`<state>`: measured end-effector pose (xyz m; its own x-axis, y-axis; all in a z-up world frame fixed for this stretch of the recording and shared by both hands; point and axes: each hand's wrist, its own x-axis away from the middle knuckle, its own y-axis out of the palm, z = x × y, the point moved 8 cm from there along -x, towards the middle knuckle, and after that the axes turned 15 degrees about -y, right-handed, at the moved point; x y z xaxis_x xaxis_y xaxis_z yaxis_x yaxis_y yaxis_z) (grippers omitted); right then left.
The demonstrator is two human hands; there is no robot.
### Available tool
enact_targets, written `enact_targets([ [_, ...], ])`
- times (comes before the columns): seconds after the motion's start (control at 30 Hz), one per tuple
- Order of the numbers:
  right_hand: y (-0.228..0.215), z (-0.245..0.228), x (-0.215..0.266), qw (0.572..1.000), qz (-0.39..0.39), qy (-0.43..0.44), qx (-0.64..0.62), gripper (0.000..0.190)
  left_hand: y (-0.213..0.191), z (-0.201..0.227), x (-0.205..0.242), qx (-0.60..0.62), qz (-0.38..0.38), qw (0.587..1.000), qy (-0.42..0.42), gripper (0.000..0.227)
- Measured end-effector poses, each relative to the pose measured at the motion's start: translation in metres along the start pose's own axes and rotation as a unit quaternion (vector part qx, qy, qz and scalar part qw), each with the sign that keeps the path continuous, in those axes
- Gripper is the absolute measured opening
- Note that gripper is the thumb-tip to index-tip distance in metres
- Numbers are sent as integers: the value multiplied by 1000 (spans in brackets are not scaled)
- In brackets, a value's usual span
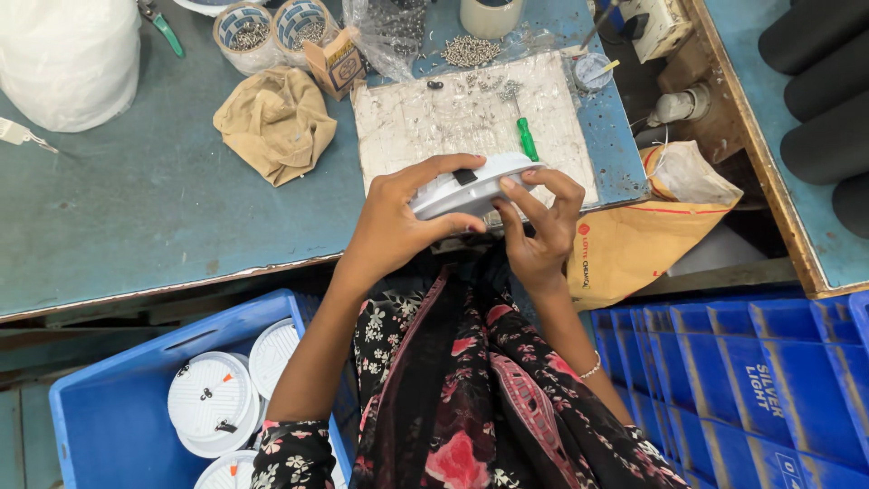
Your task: The person unpacks a white circular LED light from a plastic bag, places it on the table, and attaches a black mounting bracket using a green power drill. They repeat this process for multiple units, placing the finished lights into a blue crate.
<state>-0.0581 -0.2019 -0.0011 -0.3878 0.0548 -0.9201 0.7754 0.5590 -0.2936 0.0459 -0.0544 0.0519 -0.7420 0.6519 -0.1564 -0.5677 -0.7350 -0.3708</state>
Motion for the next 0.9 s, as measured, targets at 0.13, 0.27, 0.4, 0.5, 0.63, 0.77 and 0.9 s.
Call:
enact_targets([
  [0.13,6,4,5,1000,18,-9,0,45,2,0,1,-6,24,1000,8,43],
  [0.27,10,7,10,999,34,11,7,51,3,-10,3,-4,52,999,-17,37],
  [0.4,15,32,28,988,35,149,-34,55,-9,-38,5,46,109,990,-71,37],
  [0.5,36,67,60,908,8,306,-286,60,-24,-61,7,190,139,968,-82,40],
  [0.63,56,71,106,759,-18,399,-514,53,-37,-85,13,361,172,912,-90,44],
  [0.77,41,78,110,820,-39,363,-441,44,-35,-93,18,410,163,892,-101,46],
  [0.9,45,73,102,821,-60,363,-437,39,-35,-87,21,370,161,911,-84,46],
])
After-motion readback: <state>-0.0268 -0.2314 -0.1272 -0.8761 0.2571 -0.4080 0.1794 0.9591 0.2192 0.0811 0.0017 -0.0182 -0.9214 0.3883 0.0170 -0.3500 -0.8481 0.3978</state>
